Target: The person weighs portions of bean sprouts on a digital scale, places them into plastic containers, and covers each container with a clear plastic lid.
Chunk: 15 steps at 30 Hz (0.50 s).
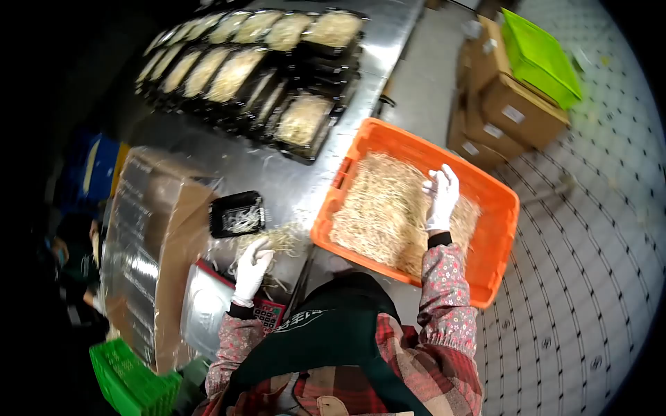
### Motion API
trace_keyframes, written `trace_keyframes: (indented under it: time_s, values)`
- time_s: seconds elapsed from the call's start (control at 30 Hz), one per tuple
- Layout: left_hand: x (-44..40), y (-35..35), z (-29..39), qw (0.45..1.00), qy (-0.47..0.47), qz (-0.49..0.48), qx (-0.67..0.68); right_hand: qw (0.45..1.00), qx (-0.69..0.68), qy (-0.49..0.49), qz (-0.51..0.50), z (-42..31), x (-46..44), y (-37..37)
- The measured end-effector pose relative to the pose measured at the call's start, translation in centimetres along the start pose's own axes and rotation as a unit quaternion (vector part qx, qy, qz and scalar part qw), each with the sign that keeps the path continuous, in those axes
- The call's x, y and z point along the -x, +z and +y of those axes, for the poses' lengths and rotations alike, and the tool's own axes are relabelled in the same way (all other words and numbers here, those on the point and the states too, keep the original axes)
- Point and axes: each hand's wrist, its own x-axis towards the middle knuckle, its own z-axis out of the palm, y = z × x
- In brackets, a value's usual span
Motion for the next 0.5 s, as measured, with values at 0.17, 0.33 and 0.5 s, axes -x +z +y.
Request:
trace_keyframes:
  time_s: [0.17, 0.33, 0.5]
  values:
    - [-2.3, 6.0, 2.6, 0.989, 0.047, -0.134, 0.027, 0.975, 0.094, -0.021, 0.198, -3.5, 4.9, -16.1]
    - [-4.5, 12.1, 3.6, 0.961, 0.09, -0.245, -0.095, 0.964, 0.174, 0.027, 0.201, -3.7, 9.6, -21.9]
    - [-8.3, 20.1, 4.0, 0.727, 0.345, -0.375, -0.46, 0.887, 0.455, -0.023, -0.076, -0.4, 8.7, -23.4]
